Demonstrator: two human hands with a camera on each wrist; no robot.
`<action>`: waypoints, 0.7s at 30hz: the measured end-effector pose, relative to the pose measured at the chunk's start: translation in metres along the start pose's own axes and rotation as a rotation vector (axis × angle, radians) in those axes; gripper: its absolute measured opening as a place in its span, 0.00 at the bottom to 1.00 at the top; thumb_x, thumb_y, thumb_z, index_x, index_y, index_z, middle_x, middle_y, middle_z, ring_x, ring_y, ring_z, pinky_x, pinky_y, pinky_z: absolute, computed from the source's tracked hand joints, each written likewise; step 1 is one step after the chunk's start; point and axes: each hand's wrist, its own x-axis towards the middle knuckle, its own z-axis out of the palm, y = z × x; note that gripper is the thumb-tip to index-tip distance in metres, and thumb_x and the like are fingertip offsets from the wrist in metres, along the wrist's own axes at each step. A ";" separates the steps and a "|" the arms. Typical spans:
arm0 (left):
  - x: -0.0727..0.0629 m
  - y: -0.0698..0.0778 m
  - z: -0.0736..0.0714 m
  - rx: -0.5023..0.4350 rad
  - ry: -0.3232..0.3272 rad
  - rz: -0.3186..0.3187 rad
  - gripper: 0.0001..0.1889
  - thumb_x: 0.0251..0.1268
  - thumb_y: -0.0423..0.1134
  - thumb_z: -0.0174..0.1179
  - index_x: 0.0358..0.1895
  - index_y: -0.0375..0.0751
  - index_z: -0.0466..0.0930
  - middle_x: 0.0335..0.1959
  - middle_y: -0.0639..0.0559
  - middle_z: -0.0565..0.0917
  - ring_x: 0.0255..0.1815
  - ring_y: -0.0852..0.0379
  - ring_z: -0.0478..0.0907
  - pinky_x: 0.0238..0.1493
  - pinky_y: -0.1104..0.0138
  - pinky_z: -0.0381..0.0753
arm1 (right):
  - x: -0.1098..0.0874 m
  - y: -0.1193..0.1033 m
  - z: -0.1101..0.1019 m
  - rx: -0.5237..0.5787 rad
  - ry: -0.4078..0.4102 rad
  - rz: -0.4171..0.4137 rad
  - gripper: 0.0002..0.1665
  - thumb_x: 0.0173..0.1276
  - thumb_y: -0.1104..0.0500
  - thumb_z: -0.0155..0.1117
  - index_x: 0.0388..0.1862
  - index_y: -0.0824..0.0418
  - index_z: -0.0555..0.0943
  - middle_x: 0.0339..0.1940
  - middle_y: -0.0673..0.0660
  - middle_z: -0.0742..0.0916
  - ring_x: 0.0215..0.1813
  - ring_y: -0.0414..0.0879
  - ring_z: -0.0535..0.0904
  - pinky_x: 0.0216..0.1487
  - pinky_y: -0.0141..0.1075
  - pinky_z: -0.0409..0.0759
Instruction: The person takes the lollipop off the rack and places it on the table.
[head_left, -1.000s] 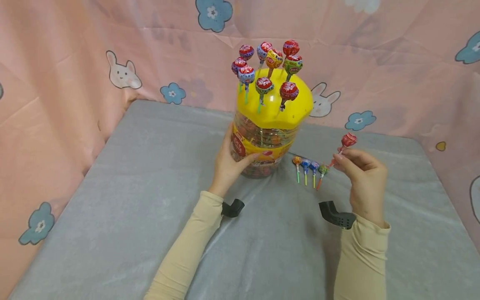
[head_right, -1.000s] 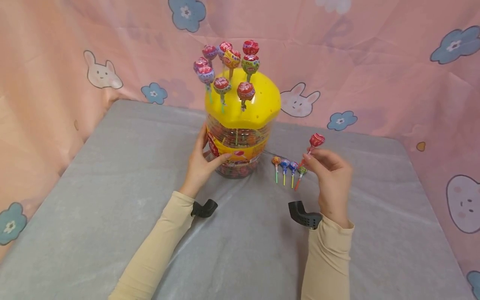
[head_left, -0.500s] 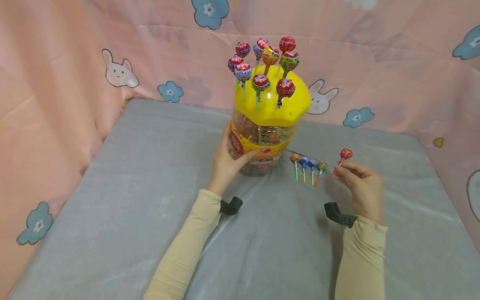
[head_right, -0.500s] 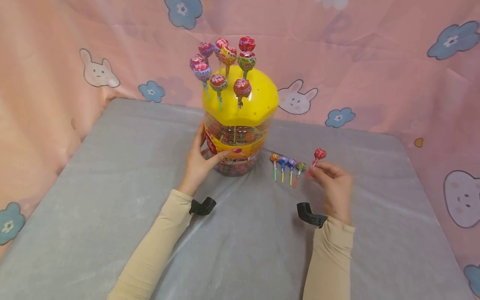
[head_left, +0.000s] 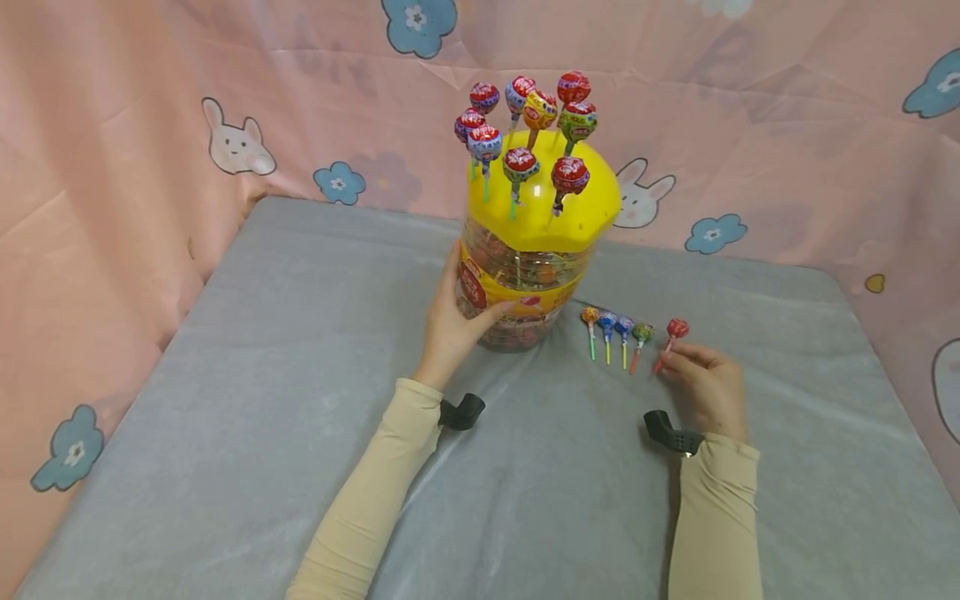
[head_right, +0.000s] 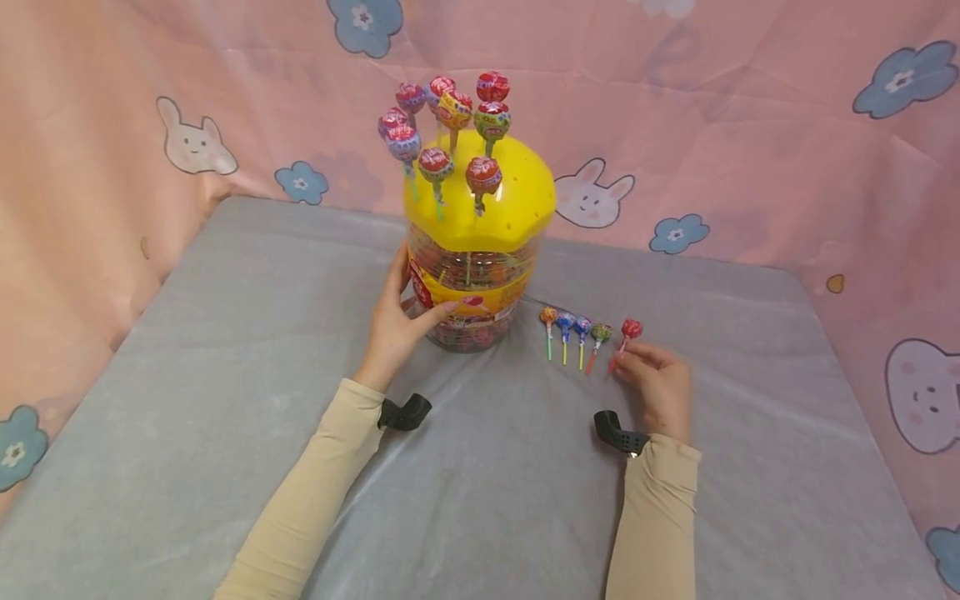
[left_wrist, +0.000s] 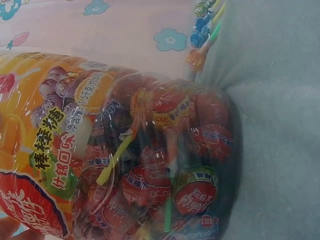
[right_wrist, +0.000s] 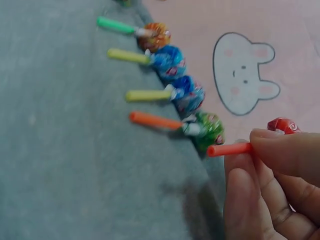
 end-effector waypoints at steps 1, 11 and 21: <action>0.000 0.000 0.000 0.001 0.002 0.000 0.52 0.53 0.43 0.71 0.76 0.48 0.44 0.72 0.48 0.59 0.69 0.53 0.59 0.64 0.54 0.67 | 0.000 0.001 -0.001 -0.006 0.000 0.004 0.16 0.59 0.78 0.61 0.24 0.59 0.85 0.23 0.49 0.86 0.26 0.37 0.83 0.31 0.26 0.81; -0.001 0.000 0.000 0.018 0.006 0.012 0.52 0.53 0.44 0.71 0.76 0.48 0.44 0.72 0.47 0.60 0.69 0.52 0.59 0.63 0.54 0.68 | 0.001 0.006 -0.003 -0.108 0.068 0.073 0.18 0.59 0.76 0.63 0.20 0.53 0.84 0.21 0.44 0.85 0.24 0.34 0.81 0.28 0.24 0.80; -0.001 0.002 0.000 -0.018 -0.001 -0.015 0.51 0.53 0.42 0.70 0.76 0.49 0.45 0.72 0.49 0.59 0.70 0.55 0.58 0.65 0.57 0.65 | 0.002 0.005 -0.004 -0.114 0.052 0.100 0.19 0.59 0.77 0.62 0.21 0.53 0.85 0.21 0.45 0.86 0.24 0.35 0.82 0.29 0.25 0.81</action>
